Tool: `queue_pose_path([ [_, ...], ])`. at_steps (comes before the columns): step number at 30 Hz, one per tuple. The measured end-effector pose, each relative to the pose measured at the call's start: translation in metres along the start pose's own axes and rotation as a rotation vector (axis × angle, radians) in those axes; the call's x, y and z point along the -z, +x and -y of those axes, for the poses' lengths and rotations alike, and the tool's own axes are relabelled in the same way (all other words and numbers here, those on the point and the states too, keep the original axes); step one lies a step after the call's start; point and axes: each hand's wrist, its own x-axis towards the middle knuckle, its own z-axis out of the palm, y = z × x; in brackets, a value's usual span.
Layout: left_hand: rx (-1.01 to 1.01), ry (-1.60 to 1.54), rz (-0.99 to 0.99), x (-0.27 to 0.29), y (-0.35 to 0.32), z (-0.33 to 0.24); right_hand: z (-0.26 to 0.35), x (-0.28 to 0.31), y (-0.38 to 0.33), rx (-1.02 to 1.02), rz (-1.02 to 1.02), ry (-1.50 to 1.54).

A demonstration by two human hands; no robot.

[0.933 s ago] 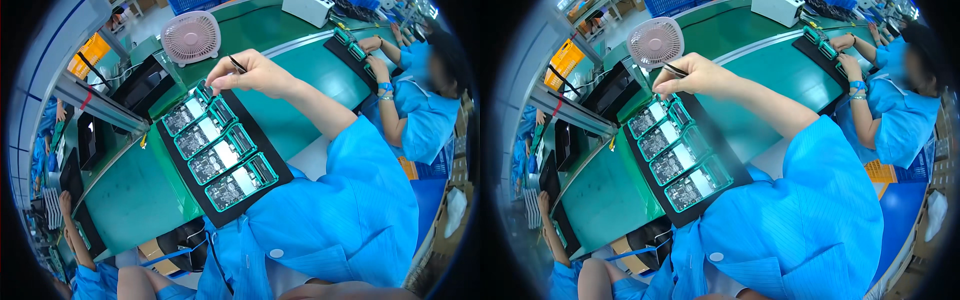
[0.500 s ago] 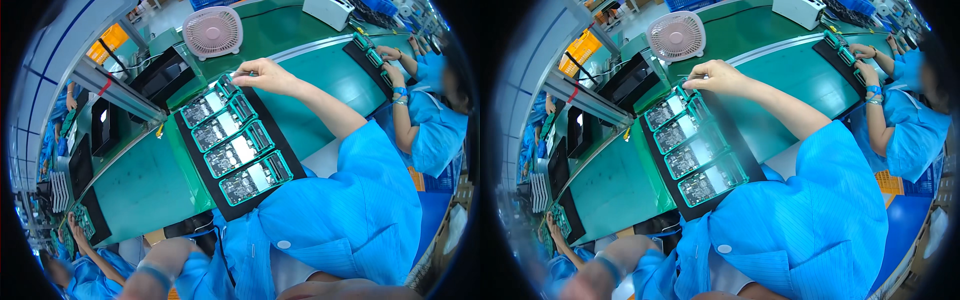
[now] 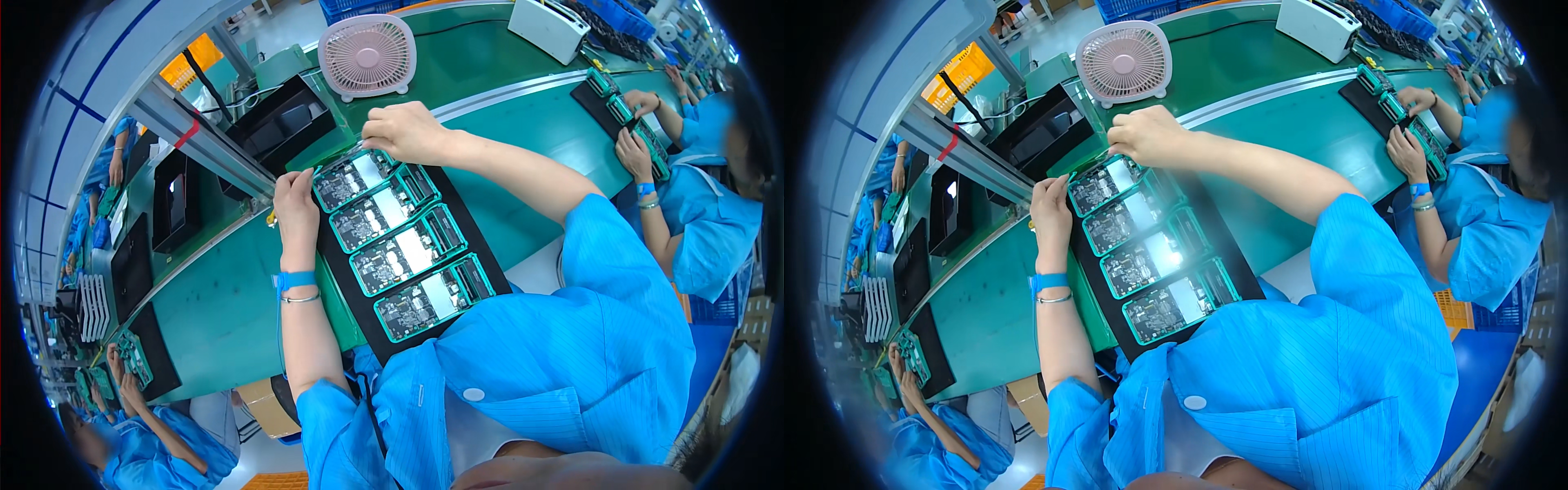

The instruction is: The person receives a tray containing electronic circuit boards, attaches components to each board using tweezers and fingers, and pushes the tray along the conveyor line.

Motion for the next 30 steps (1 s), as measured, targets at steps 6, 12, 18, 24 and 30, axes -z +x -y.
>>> queue_pose_path([
  [6,0.011,-0.099,0.0,-0.002,-0.006,-0.004,0.001,-0.014,0.017,0.111,0.175,-0.07],
  [12,-0.041,-0.054,-0.017,-0.002,-0.005,-0.005,0.002,-0.032,0.036,0.158,0.275,-0.086],
  [18,-0.109,0.03,-0.007,-0.003,-0.003,-0.008,0.0,-0.033,0.039,0.094,0.344,-0.073],
  [24,-0.134,0.066,0.023,-0.003,-0.003,-0.005,0.001,-0.036,0.039,0.068,0.404,-0.093],
  [30,-0.143,0.078,0.033,-0.002,-0.003,-0.007,0.002,-0.034,0.04,0.019,0.454,-0.074],
])
